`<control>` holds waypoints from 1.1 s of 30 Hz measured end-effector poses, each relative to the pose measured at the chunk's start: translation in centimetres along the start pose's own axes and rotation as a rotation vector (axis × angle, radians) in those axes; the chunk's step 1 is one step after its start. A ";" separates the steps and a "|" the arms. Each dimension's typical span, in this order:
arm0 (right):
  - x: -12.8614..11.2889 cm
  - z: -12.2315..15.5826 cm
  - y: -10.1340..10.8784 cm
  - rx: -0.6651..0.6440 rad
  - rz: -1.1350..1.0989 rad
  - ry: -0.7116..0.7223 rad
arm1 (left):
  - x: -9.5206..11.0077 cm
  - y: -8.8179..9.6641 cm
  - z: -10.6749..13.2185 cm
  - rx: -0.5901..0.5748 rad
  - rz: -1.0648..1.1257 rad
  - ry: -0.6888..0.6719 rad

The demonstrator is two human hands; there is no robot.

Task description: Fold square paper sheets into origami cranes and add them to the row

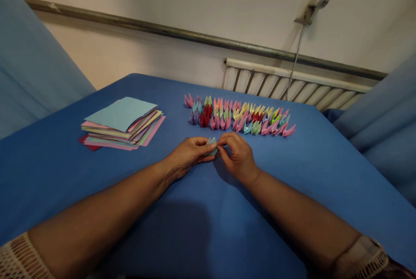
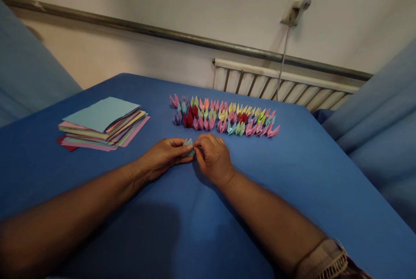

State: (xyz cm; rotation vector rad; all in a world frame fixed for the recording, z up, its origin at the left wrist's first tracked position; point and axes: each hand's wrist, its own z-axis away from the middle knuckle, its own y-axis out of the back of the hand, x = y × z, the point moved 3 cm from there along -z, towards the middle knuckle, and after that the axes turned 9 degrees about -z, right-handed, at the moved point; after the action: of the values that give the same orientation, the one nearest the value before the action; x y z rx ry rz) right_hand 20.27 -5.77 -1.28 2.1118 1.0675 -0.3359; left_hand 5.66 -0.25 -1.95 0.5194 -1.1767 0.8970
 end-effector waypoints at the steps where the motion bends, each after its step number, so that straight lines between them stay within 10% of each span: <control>1: -0.1 0.0 0.0 -0.002 0.019 0.008 | 0.0 0.0 0.0 0.001 0.007 -0.001; 33: 0.0 0.0 0.0 0.054 0.035 0.010 | 0.2 0.0 -0.1 0.032 0.001 -0.092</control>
State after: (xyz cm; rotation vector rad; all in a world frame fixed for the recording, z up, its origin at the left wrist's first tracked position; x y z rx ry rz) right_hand 20.26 -5.81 -1.29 2.1794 1.0364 -0.3414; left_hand 5.75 -0.04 -1.78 0.5912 -1.2476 0.9023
